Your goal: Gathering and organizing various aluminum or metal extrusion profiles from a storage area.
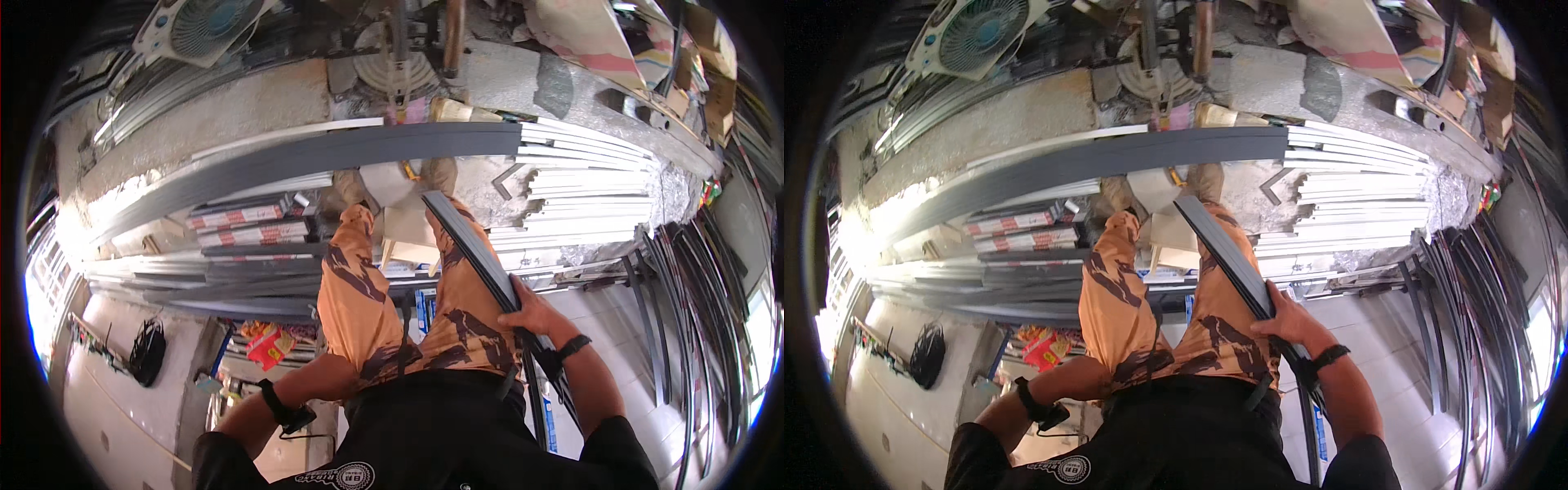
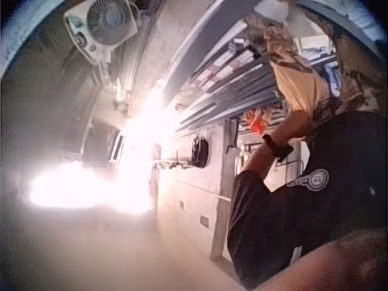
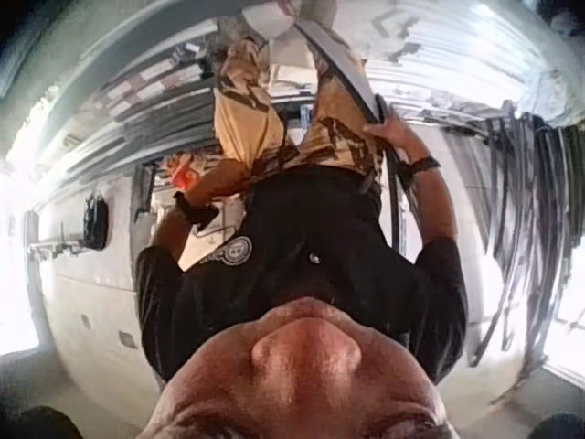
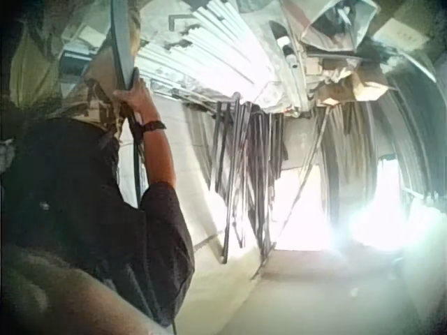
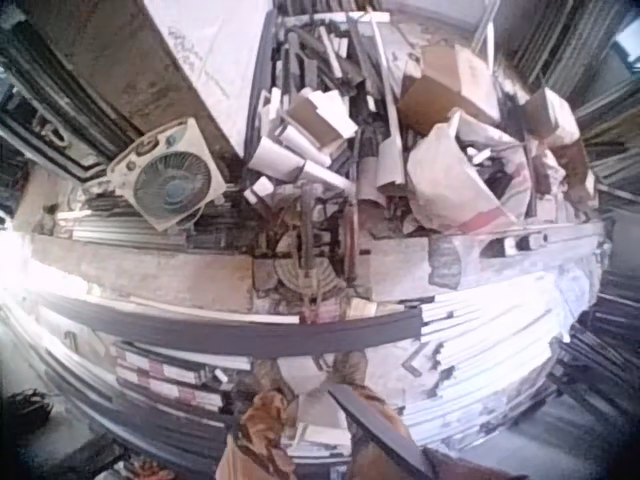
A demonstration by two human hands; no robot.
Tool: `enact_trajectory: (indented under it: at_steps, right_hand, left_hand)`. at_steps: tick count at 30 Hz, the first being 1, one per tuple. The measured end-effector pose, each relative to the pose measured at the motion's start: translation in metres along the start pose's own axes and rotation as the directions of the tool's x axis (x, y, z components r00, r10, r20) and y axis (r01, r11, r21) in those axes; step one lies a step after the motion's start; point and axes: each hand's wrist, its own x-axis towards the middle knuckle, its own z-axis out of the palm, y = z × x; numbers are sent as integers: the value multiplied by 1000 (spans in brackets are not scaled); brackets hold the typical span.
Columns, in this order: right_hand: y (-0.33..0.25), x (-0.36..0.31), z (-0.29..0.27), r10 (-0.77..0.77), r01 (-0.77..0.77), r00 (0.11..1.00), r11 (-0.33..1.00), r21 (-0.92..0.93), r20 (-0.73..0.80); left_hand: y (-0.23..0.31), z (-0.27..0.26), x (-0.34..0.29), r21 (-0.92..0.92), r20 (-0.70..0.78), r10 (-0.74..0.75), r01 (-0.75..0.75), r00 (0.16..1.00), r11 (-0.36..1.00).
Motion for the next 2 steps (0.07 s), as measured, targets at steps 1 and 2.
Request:
enact_trajectory:
  at_steps: [1,2]
  right_hand:
    - [7,-9,1,-32,32,999,999,34,1]
    - [18,-19,10,-104,107,994,988,115,-28]
  left_hand:
    - [-3,-10,7,88,-7,38,-37,999,995]
    - [4,-31,13,173,-5,76,-74,997,982]
